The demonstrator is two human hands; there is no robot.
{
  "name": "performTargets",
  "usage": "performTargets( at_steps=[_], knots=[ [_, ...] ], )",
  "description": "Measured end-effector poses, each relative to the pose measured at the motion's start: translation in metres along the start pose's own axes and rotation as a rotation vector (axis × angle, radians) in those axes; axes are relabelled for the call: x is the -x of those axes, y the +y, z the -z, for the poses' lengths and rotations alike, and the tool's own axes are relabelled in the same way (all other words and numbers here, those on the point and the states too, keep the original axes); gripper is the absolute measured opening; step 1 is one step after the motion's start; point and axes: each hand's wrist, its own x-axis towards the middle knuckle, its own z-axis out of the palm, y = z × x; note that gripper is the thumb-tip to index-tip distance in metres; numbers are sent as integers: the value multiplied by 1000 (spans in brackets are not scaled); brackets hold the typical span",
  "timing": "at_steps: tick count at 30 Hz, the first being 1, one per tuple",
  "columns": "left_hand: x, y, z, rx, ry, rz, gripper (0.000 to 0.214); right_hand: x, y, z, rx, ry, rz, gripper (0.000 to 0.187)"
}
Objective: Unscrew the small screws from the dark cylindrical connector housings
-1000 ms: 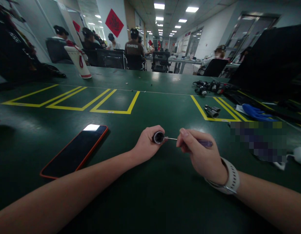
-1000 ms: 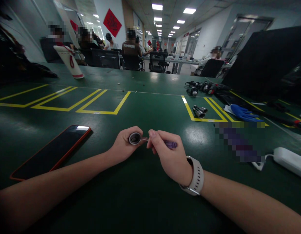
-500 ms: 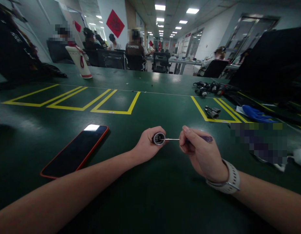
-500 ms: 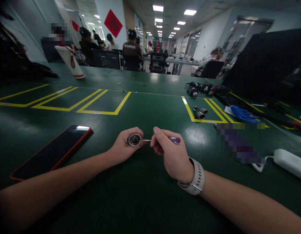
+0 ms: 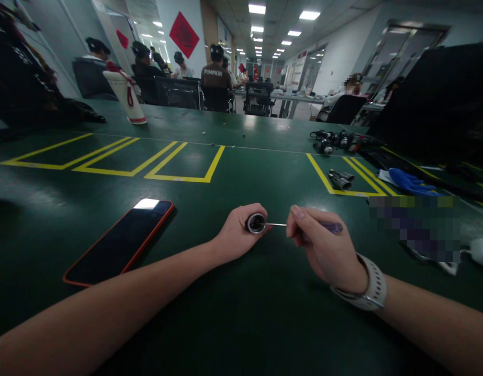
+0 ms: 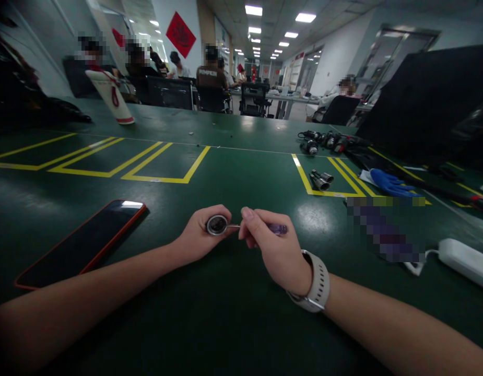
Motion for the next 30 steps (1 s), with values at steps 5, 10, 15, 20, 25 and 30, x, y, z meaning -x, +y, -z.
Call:
performTargets(
  at_steps=[5,10,15,20,25,30],
  knots=[
    [0,-1,-1,86,-14,0,13,-5,3,-3,-248,64,-211,36],
    [-1,-3,-1,51,-8,27,13,-4,-2,1,-89,86,-46,38],
    [-1,-5,-1,-60,-31,14,10,1,-14,4,412,-74,280,33],
    [-1,-2,-1,-185,-46,-41,7,3,-22,2,535,-161,354,33],
    [-1,-1,-1,-235,-35,-65,11,-2,-17,4,382,-74,146,41],
    [-1,-1,0,-188,-15,-20,13,-7,-6,7,162,-14,-31,44]
  ],
)
